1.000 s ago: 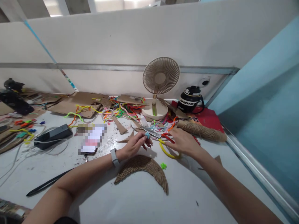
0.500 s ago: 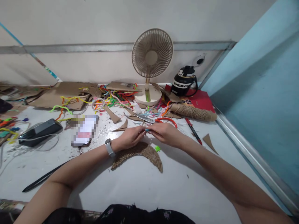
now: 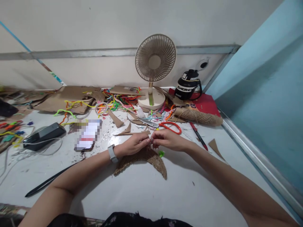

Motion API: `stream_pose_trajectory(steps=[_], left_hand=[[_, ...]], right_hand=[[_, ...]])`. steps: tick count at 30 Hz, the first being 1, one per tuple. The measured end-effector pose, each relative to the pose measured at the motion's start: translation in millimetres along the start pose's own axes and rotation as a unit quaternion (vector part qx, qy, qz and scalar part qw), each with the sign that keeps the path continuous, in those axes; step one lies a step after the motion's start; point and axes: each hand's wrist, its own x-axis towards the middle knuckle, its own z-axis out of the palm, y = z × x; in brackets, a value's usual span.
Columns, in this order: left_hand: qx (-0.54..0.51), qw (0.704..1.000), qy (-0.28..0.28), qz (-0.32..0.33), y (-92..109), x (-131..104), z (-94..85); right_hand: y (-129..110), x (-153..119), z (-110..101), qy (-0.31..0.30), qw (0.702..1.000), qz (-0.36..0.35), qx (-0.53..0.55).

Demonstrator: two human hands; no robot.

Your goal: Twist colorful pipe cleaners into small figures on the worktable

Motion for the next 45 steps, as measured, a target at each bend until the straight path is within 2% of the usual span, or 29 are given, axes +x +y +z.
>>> stream_pose_trajectory(steps=[4,9,14,18,28,32,36,39,42,45], left_hand=[[0.006,1.000,0.005,0.007,0,0,0.9],[0.020,1.000,0.013,-0.002,2,0,-0.9],[0.035,0.999,-0.021,0.012,5,1,-4.0],[0.055,0.998,-0.023,0.024,3,1,-3.4],[0.121,0.992,-0.024,0.042,3,-3,0.2],[0.145,0.987,-0.044,0.051,4,-3,0.4],[0.160,0.985,-0.059,0.039,7,-1,-3.3],[0.155,0.988,-0.015,0.001,7,-1,-6.1],[0.176,0.984,0.011,-0.011,5,-1,-5.3],[0.209,0.978,0.010,0.019,1,-2,-2.1]], right_hand=[[2,0,-1,-0.017,1.000,0.000,0.023],[1,-1,-2,-0.007,1.000,0.003,-0.012],[-3,-3,-2,0.006,0.996,-0.028,-0.085],[-4,-4,-2,0.007,0.992,-0.039,-0.116],[-3,-3,-2,-0.026,0.996,-0.013,-0.079],[-6,-4,-6,-0.047,0.990,-0.030,-0.127],[-14,-10,-13,-0.035,0.954,-0.058,-0.291],[-19,-15,-13,0.002,0.897,-0.003,-0.441],[-21,-15,-8,0.002,0.842,0.053,-0.536],[-21,-15,-5,-0.034,0.833,0.072,-0.548]])
